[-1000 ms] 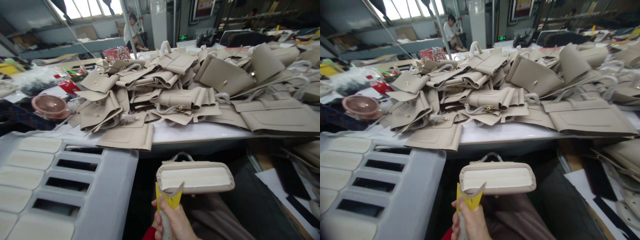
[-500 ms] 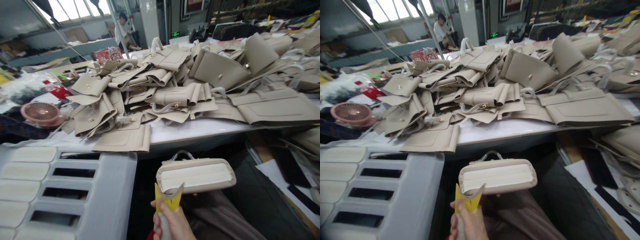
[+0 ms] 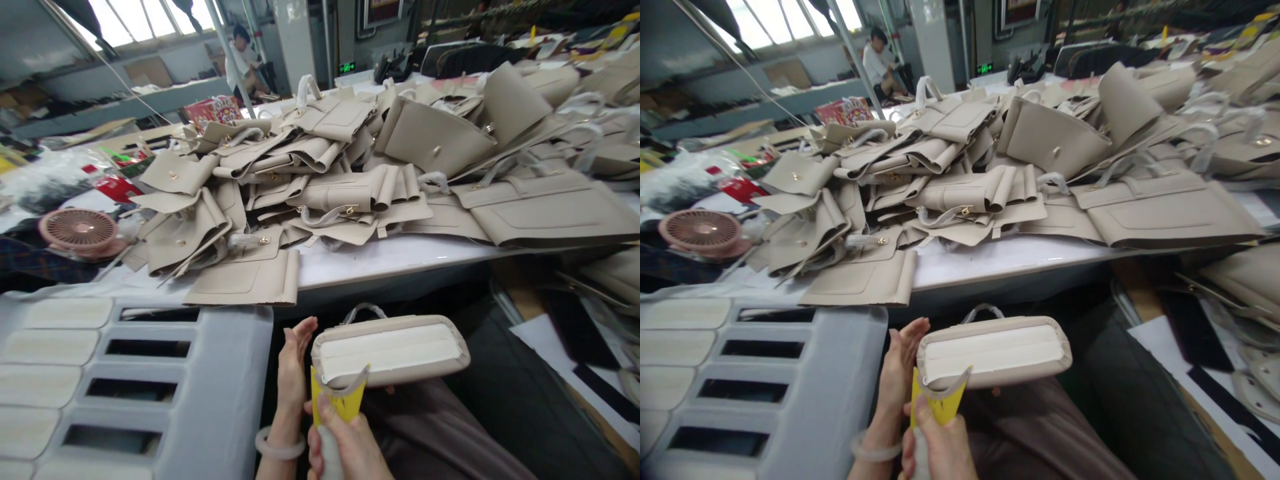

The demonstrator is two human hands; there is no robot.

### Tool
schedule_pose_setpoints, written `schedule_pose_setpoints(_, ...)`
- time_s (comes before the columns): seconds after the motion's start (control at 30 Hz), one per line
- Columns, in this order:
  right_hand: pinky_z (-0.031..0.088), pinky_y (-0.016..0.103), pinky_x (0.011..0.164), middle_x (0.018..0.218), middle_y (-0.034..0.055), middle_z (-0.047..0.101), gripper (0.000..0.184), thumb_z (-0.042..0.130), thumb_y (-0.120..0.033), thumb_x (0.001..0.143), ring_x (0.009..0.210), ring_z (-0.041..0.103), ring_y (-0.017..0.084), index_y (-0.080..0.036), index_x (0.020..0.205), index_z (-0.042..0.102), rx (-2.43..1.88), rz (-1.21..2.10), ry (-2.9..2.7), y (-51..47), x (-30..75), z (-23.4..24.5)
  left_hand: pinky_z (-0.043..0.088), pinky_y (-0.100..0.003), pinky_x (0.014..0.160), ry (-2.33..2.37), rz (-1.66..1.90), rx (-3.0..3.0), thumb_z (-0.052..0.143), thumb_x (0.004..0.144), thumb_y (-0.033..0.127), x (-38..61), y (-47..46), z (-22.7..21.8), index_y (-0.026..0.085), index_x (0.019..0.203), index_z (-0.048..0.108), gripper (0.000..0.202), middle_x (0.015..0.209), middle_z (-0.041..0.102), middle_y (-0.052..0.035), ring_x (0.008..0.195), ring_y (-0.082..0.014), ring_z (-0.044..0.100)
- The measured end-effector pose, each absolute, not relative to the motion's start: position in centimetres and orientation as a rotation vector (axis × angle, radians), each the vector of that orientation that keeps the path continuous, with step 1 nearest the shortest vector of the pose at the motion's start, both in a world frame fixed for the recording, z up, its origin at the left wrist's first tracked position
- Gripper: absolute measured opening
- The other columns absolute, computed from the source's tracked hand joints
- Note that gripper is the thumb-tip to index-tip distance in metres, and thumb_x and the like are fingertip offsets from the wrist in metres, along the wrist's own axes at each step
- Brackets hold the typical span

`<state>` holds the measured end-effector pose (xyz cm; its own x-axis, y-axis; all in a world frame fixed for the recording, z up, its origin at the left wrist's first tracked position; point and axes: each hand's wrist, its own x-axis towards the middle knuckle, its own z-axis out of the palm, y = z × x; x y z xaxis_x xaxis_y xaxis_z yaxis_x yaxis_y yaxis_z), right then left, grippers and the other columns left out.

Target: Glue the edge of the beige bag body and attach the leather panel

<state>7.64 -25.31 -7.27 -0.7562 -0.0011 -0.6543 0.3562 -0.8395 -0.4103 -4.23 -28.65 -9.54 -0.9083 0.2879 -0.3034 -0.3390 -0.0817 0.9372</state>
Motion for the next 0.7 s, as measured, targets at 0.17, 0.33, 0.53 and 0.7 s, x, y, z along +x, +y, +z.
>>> schedule_pose_setpoints(0.17, 0.043, 0.024, 0.038, 0.043, -0.0017, 0.05, 0.077, 0.067, -0.09, 0.054, 0.035, 0.047, 0.011, -0.014, 0.065, 0.056, 0.952, -2.586, 0.853, -24.7, 7.6, -7.0, 0.048, -0.028, 0.066, 1.826, 1.679, 0.283, 0.047, 0.096, 0.06, -4.3, -28.0, -7.7, 0.013, 0.107, 0.07, 0.054, 0.097, 0.073, -0.0107, 0.082, -0.0218, 0.066)
schedule_pose_setpoints(0.33, 0.041, 0.021, 0.036, 0.043, -0.0042, 0.049, 0.079, 0.071, -0.088, 0.051, 0.033, 0.045, 0.01, -0.015, 0.077, 0.056, 0.935, -2.6, 0.806, -23.6, 7.5, -6.8, 0.042, -0.023, 0.062, 2.011, 1.608, 0.356, 0.046, 0.098, 0.055, -4.1, -27.8, -7.4, 0.016, 0.1, 0.071, 0.047, 0.086, 0.071, -0.0049, 0.074, -0.0161, 0.059)
schedule_pose_setpoints(0.53, 0.044, 0.023, 0.035, 0.046, -0.0045, 0.051, 0.073, 0.071, -0.083, 0.058, 0.034, 0.046, 0.01, -0.015, 0.08, 0.056, 0.815, -2.462, 0.784, -21.4, 7.5, -7.5, 0.038, -0.023, 0.057, 2.206, 1.498, 0.422, 0.043, 0.099, 0.054, -4.1, -26.9, -6.6, 0.017, 0.096, 0.071, 0.047, 0.076, 0.066, -0.0011, 0.066, -0.0141, 0.053)
schedule_pose_setpoints(0.7, 0.039, 0.019, 0.035, 0.048, -0.0039, 0.05, 0.061, 0.064, -0.074, 0.078, 0.037, 0.045, 0.008, -0.014, 0.073, 0.056, 0.592, -2.529, 0.928, -19.3, 7.8, -6.8, 0.042, -0.026, 0.058, 2.354, 1.284, 0.439, 0.037, 0.095, 0.064, -3.7, -26.1, -5.8, 0.021, 0.091, 0.072, 0.055, 0.071, 0.065, -0.0002, 0.066, -0.0177, 0.057)
